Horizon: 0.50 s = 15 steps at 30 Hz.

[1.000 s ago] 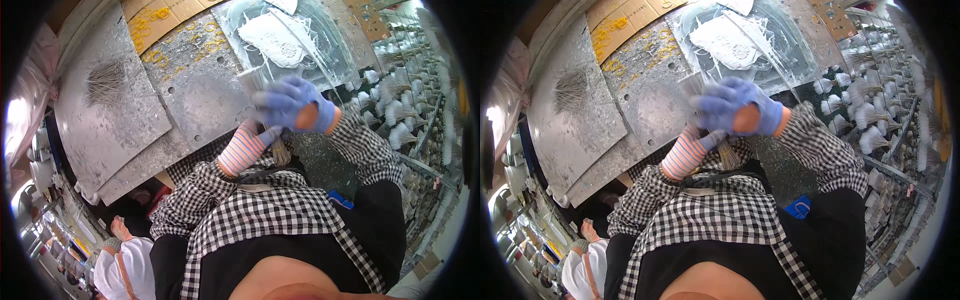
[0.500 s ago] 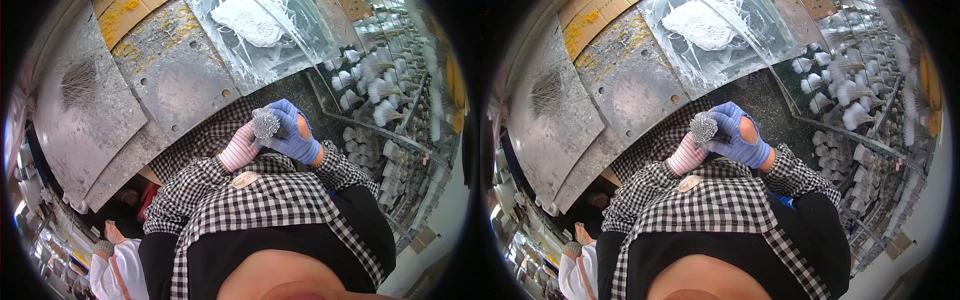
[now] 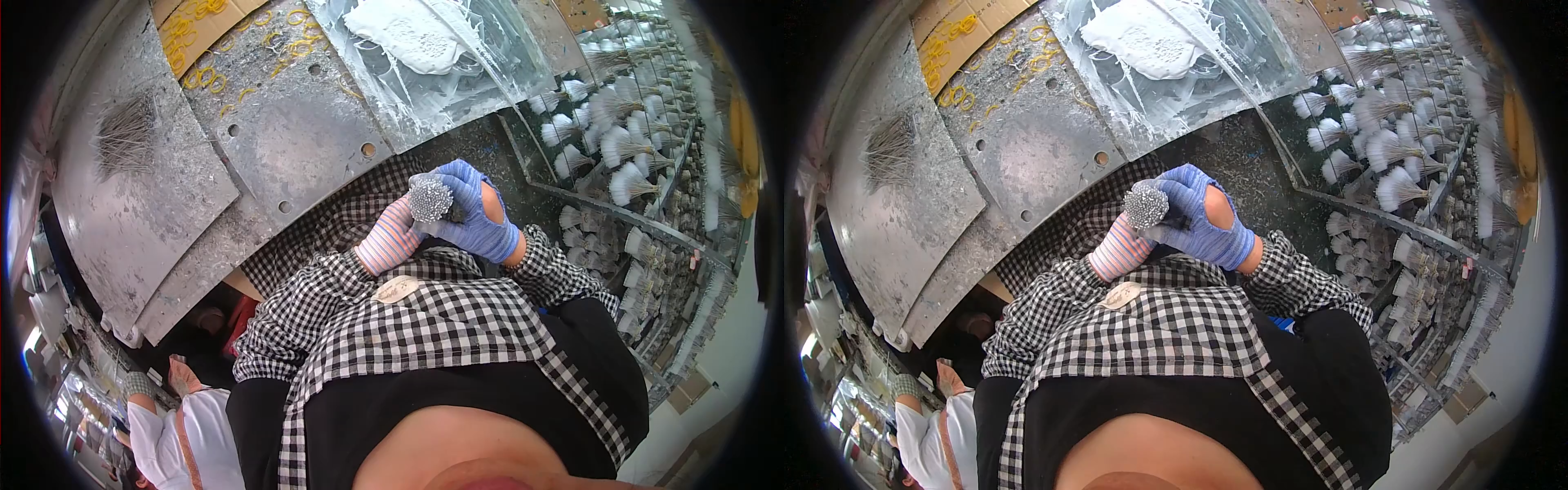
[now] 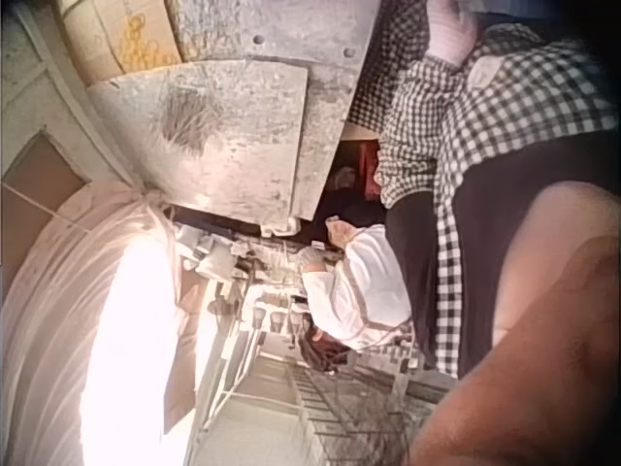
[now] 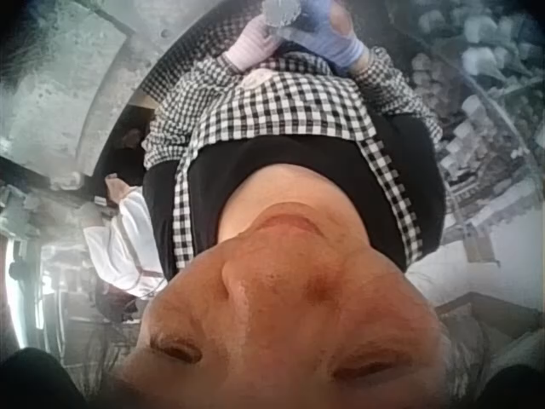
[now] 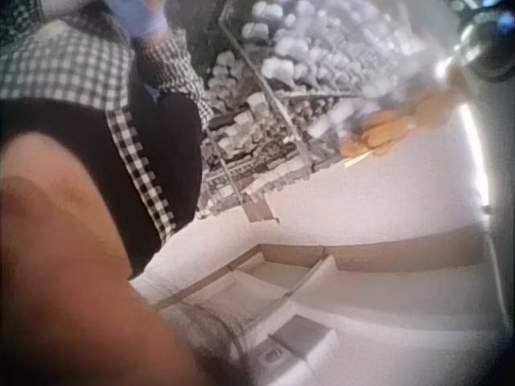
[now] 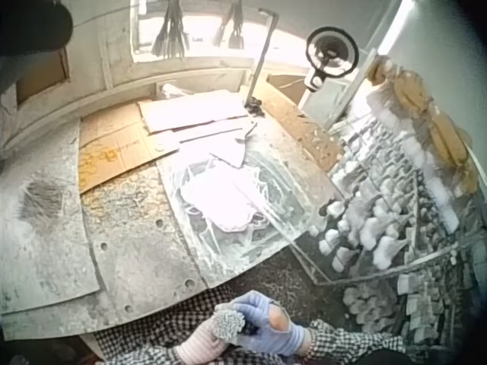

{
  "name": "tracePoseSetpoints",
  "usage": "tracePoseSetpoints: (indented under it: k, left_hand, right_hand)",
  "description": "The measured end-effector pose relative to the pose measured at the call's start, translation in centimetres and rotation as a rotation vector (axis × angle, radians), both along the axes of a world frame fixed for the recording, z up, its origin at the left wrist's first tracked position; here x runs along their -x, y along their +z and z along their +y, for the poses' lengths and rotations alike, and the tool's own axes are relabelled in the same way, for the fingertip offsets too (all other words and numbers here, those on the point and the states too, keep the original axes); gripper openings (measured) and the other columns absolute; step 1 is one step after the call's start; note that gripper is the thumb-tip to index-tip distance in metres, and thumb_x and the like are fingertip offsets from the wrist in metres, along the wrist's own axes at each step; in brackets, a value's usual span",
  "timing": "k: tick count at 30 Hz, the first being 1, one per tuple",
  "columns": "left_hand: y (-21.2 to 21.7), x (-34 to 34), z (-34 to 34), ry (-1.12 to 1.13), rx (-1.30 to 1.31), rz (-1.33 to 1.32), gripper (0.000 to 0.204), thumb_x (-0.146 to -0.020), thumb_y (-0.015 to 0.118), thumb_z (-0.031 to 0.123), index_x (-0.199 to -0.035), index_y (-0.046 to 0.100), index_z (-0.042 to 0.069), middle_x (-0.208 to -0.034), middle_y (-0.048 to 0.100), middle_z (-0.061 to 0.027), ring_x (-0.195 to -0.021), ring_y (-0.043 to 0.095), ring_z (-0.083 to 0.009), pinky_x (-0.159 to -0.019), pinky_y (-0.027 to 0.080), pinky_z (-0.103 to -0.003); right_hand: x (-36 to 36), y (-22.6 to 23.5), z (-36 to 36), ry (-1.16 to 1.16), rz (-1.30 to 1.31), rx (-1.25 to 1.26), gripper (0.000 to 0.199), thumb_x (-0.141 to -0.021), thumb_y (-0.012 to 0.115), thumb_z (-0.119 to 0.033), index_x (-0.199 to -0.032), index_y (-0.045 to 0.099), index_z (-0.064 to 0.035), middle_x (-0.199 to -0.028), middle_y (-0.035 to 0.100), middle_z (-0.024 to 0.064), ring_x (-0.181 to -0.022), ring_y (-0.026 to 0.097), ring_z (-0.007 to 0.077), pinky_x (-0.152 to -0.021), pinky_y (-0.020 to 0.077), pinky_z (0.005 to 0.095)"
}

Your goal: Bundling synthetic bristles and applying adhesive to the base to manufacture brush heads.

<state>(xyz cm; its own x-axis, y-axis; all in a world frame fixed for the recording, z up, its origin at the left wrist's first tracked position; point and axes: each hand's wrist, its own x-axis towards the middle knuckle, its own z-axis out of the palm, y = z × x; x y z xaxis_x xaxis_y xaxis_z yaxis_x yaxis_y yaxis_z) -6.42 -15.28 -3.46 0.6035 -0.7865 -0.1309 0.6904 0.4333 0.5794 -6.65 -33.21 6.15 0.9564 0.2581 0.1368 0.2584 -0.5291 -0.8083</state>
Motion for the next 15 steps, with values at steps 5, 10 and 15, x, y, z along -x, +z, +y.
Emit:
tracePoseSetpoints:
  k: [5, 10, 15]
  left_hand:
    - [3.6, -1.8, -0.1, 0.05, -0.267, -0.26, 0.038, -0.098, 0.059, 0.008, -0.133, 0.048, 0.002, -0.115, 0.058, -0.0067, -0.106, 0.056, -0.0143, -0.094, 0.047, -0.029]
    - [8.0, -5.8, -0.2, 0.018, -0.669, -0.589, 0.03, -0.099, 0.06, 0.016, -0.125, 0.055, 0.001, -0.102, 0.063, -0.0055, -0.09, 0.059, -0.0125, -0.082, 0.05, -0.028]
    - [16.6, -13.1, 0.3, -0.276, -1.436, -1.684, 0.02, -0.091, 0.063, 0.018, -0.108, 0.063, 0.006, -0.086, 0.069, -0.0132, -0.086, 0.069, -0.0343, -0.073, 0.056, -0.04]
  right_hand:
    - [-1.6, 2.4, -2.0, -0.104, -0.047, 0.053, 0.048, -0.078, 0.081, -0.013, -0.122, 0.064, -0.0017, -0.101, 0.065, 0.013, -0.088, 0.066, 0.0269, -0.077, 0.0536, 0.0363]
    - [-6.7, 5.1, -3.5, 0.163, -0.685, 0.663, 0.037, -0.078, 0.066, -0.007, -0.114, 0.067, -0.0095, -0.096, 0.06, 0.0054, -0.076, 0.062, 0.0211, -0.063, 0.0554, 0.0339]
    - [-11.0, 8.1, -0.1, 0.147, -0.484, 0.914, 0.023, -0.079, 0.07, -0.025, -0.094, 0.069, -0.0076, -0.095, 0.063, 0.009, -0.074, 0.066, 0.0224, -0.063, 0.0562, 0.0352]
